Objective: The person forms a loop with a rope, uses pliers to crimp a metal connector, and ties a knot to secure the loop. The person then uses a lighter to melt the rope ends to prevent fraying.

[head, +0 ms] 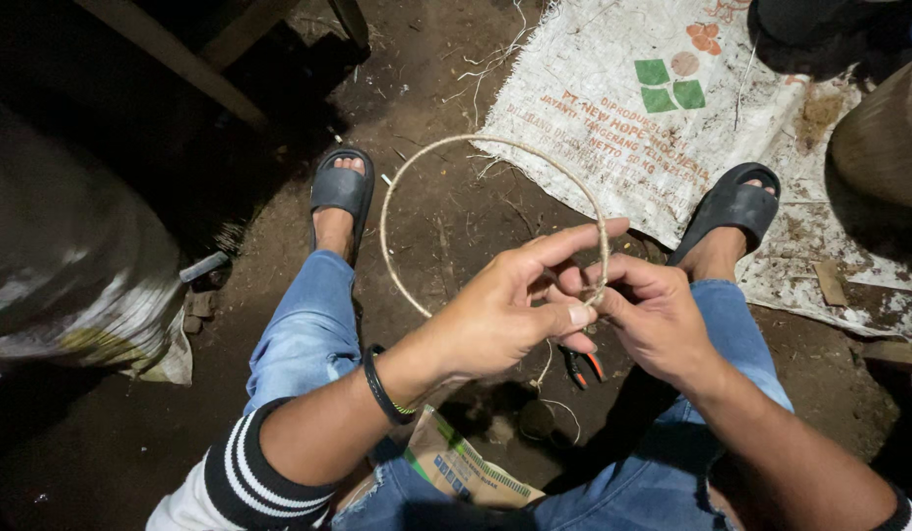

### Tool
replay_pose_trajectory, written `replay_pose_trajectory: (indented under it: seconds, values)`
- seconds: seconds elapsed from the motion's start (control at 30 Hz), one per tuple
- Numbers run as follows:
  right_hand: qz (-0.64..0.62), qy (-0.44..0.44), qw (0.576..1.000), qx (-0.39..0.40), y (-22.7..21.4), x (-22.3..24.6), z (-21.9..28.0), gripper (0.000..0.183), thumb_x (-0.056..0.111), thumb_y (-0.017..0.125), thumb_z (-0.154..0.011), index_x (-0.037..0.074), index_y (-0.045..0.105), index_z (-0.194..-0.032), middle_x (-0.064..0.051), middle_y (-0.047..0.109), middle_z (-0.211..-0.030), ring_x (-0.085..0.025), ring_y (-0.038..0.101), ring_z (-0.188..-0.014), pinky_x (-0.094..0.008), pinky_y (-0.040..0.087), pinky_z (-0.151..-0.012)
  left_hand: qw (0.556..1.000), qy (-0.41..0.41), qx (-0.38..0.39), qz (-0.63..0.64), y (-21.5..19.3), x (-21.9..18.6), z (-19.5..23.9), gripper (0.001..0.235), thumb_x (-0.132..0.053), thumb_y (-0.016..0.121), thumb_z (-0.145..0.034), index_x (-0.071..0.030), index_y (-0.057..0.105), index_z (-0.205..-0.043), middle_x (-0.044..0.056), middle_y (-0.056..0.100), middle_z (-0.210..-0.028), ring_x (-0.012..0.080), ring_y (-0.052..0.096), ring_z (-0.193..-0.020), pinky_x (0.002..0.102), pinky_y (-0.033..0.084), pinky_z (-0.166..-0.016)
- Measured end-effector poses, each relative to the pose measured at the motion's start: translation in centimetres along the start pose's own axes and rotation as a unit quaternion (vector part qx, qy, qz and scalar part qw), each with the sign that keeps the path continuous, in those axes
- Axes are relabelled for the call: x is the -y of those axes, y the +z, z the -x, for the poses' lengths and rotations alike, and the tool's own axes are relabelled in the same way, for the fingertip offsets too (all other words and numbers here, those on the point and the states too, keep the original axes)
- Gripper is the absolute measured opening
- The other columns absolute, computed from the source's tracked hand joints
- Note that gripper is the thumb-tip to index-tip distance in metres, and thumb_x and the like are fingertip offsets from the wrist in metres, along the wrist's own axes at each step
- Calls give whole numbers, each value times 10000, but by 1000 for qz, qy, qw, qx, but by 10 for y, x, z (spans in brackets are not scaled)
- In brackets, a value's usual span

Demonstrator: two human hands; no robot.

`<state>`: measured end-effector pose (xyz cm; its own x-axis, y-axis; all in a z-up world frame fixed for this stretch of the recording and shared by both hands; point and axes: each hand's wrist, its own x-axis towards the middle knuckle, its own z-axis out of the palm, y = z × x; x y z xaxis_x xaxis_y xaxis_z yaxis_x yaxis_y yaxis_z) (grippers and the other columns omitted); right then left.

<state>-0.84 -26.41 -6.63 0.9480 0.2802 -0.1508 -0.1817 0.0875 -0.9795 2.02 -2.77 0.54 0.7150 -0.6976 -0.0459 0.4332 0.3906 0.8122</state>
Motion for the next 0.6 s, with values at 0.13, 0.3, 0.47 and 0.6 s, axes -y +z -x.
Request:
replay_pose_trajectory:
  seconds: [0.13, 0.3, 0.47, 0.6]
  values:
    - [-39, -13, 999, 8, -1, -2, 0, 187, 54, 671, -1003, -51, 708, -1153, -99, 731, -1106, -162, 697, -1013, -313, 565, -907, 995, 23, -21, -92, -2, 6, -3, 533, 41, 597, -974, -4, 522, -1499, 41, 490, -1060, 115, 627, -886, 294, 647, -792]
    - [-78, -12, 997, -2, 0, -1, -1, 201, 28, 700, -970, -61, 711, -1150, -119, 747, -1079, -177, 712, -976, -325, 577, -888, 987, 12, -49, -152, 1, 8, -4, 330, 15, 609, -983, 48, 647, -1309, 76, 509, -1101, 165, 711, -869, 274, 633, -778]
    - [-140, 52, 989, 6, -3, -5, -1, 232, -12, 717, -902, -74, 745, -1125, -134, 764, -1012, -191, 727, -904, -331, 585, -825, 981, -13, -30, -190, 5, 1, 1, 399, 14, 590, -962, -1, 628, -1359, 85, 461, -1141, 161, 704, -874, 249, 611, -774]
    - [-96, 23, 995, 16, -11, -10, -3, 216, -42, 746, -880, -67, 771, -1093, -95, 751, -954, -149, 691, -852, -290, 550, -779, 982, -3, -18, -191, 9, -2, 1, 397, 33, 582, -963, -11, 633, -1354, 97, 450, -1175, 158, 680, -927, 259, 642, -785]
